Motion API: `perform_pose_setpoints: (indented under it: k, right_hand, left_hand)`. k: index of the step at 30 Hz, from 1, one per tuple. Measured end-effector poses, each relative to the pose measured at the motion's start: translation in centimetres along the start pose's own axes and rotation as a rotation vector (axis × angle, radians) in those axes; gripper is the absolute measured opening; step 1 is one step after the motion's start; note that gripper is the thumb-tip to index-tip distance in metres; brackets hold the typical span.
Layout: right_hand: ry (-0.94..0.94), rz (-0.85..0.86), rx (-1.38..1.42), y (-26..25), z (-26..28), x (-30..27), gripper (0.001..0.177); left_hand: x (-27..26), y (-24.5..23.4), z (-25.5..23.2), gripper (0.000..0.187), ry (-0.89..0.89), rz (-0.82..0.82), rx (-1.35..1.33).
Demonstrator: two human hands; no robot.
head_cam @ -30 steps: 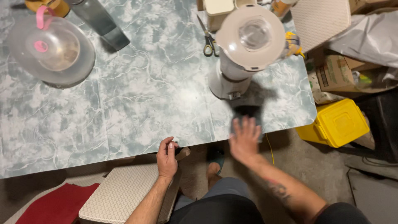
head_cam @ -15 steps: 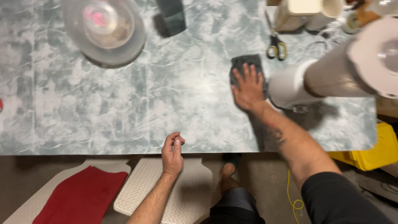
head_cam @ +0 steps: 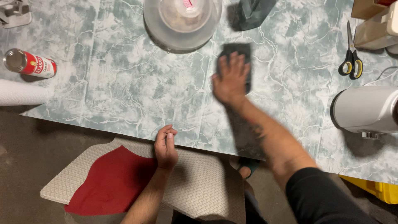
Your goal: The person wipes a knife with a red cloth and places it in a utensil holder, carries a water bottle and glass to the sink and pours water, scoops milk powder from a container into a cup with a spoon, closes the container, sets the blender jar onto the blender base, and wipes the table with a sponge.
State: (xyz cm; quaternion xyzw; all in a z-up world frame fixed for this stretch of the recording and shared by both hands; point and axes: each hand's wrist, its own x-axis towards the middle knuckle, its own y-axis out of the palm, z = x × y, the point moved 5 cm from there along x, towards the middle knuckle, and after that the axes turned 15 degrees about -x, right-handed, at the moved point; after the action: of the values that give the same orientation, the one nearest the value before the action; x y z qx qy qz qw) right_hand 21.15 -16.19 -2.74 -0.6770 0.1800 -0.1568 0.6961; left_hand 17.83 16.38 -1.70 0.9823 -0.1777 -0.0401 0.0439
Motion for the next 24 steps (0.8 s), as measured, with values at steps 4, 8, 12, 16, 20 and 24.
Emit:
perform_pose_setpoints:
  k: [4, 8, 12, 16, 20, 24]
  right_hand:
    - [-0.296, -0.014, 0.067, -1.0, 11.5, -8.4, 0.068]
    - [-0.482, 0.133, 0.173, -1.5, 10.5, -17.2, 0.06]
    - [-0.344, 0.21, -0.016, -0.6, 0.2, -22.0, 0.059]
    - [0.06, 0.278, -0.135, -0.9, -14.1, -22.9, 0.064]
    - [0.418, 0.239, -0.006, 0.5, -18.7, -18.0, 0.074]
    - [0.493, 0.236, 0.013, 2.0, -13.6, -9.2, 0.081]
  left_hand:
    - [1.3, -1.0, -1.1, 0.028, 0.091, -0.027, 0.129]
    - [2.1, 0.4, -2.2, 0.026, 0.181, 0.038, 0.342]
    - [2.6, 2.7, -1.4, 0.032, 0.175, 0.125, 0.454]
    - [2.4, 4.1, -0.5, 0.037, 0.248, 0.185, 0.566]
    - [1.9, 3.5, -0.4, 0.041, 0.231, 0.194, 0.594]
    - [0.5, 1.4, -1.2, 0.041, 0.223, 0.175, 0.533]
